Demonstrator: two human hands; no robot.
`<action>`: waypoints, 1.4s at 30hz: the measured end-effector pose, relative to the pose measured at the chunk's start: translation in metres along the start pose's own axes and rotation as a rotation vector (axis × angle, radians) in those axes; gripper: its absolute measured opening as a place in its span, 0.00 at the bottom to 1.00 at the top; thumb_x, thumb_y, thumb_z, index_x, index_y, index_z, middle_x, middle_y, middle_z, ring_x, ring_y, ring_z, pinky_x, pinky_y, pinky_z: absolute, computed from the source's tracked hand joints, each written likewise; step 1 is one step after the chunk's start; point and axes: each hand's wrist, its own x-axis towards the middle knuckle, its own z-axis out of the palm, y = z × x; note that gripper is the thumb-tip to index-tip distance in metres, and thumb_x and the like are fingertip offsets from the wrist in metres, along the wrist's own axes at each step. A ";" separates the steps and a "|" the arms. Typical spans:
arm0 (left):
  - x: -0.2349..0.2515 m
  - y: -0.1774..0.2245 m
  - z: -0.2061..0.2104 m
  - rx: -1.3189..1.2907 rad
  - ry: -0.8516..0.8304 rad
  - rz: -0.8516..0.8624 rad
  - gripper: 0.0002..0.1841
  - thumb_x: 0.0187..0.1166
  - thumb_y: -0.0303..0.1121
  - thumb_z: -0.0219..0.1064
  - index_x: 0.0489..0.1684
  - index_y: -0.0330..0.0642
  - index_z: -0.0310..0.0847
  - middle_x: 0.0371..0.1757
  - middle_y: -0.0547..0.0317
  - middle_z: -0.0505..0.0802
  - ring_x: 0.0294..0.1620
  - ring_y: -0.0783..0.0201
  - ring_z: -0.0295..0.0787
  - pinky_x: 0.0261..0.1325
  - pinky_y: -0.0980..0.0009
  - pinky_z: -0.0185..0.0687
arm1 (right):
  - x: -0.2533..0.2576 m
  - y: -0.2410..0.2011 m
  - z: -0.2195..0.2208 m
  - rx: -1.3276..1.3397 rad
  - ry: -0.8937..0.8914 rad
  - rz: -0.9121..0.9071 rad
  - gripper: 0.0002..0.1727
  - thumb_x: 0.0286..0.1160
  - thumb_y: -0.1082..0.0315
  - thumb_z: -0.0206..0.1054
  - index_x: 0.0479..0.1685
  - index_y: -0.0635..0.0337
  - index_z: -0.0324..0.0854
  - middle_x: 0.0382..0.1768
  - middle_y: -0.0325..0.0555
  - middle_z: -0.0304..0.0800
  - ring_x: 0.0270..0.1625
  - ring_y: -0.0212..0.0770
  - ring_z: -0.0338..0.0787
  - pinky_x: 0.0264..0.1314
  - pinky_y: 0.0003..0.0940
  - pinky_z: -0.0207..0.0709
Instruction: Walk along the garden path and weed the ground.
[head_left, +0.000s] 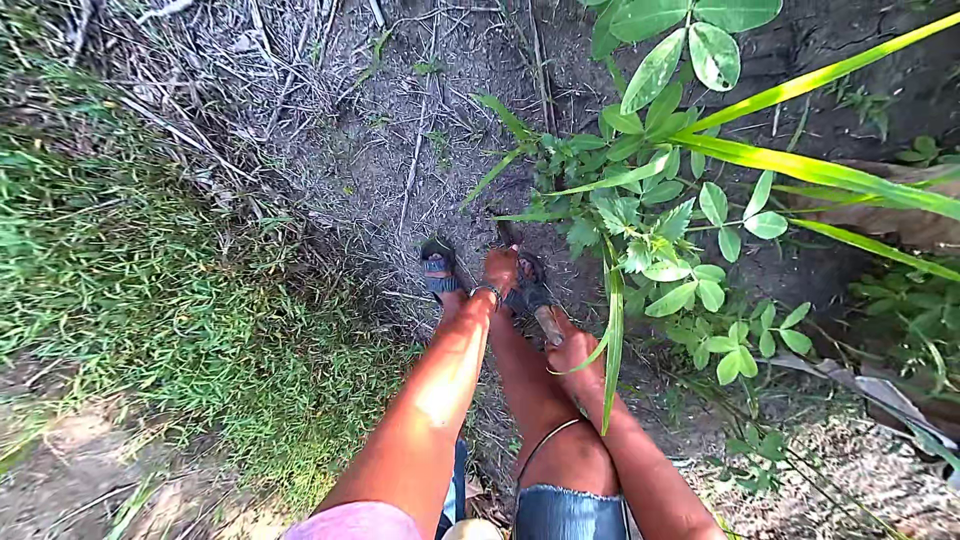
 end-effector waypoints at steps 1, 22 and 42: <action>-0.008 -0.001 -0.003 -0.029 -0.019 0.015 0.26 0.93 0.56 0.47 0.48 0.39 0.77 0.23 0.58 0.72 0.16 0.65 0.62 0.22 0.68 0.64 | 0.000 0.006 0.001 0.022 0.025 -0.017 0.41 0.67 0.62 0.72 0.89 0.46 0.70 0.57 0.59 0.94 0.58 0.62 0.94 0.63 0.66 0.82; -0.108 -0.111 -0.112 -0.669 -0.102 -0.033 0.21 0.97 0.47 0.43 0.31 0.46 0.68 0.16 0.68 0.71 0.11 0.72 0.64 0.16 0.78 0.62 | -0.032 0.012 -0.043 0.904 0.206 0.194 0.26 0.75 0.79 0.69 0.75 0.64 0.77 0.30 0.50 0.91 0.15 0.34 0.78 0.13 0.29 0.71; -0.087 -0.161 -0.184 -1.175 -0.079 0.304 0.14 0.96 0.33 0.43 0.45 0.41 0.74 0.26 0.66 0.80 0.21 0.73 0.75 0.26 0.79 0.74 | 0.045 -0.271 0.020 0.439 -0.108 -0.199 0.27 0.81 0.69 0.68 0.80 0.65 0.74 0.40 0.54 0.89 0.24 0.38 0.82 0.25 0.35 0.79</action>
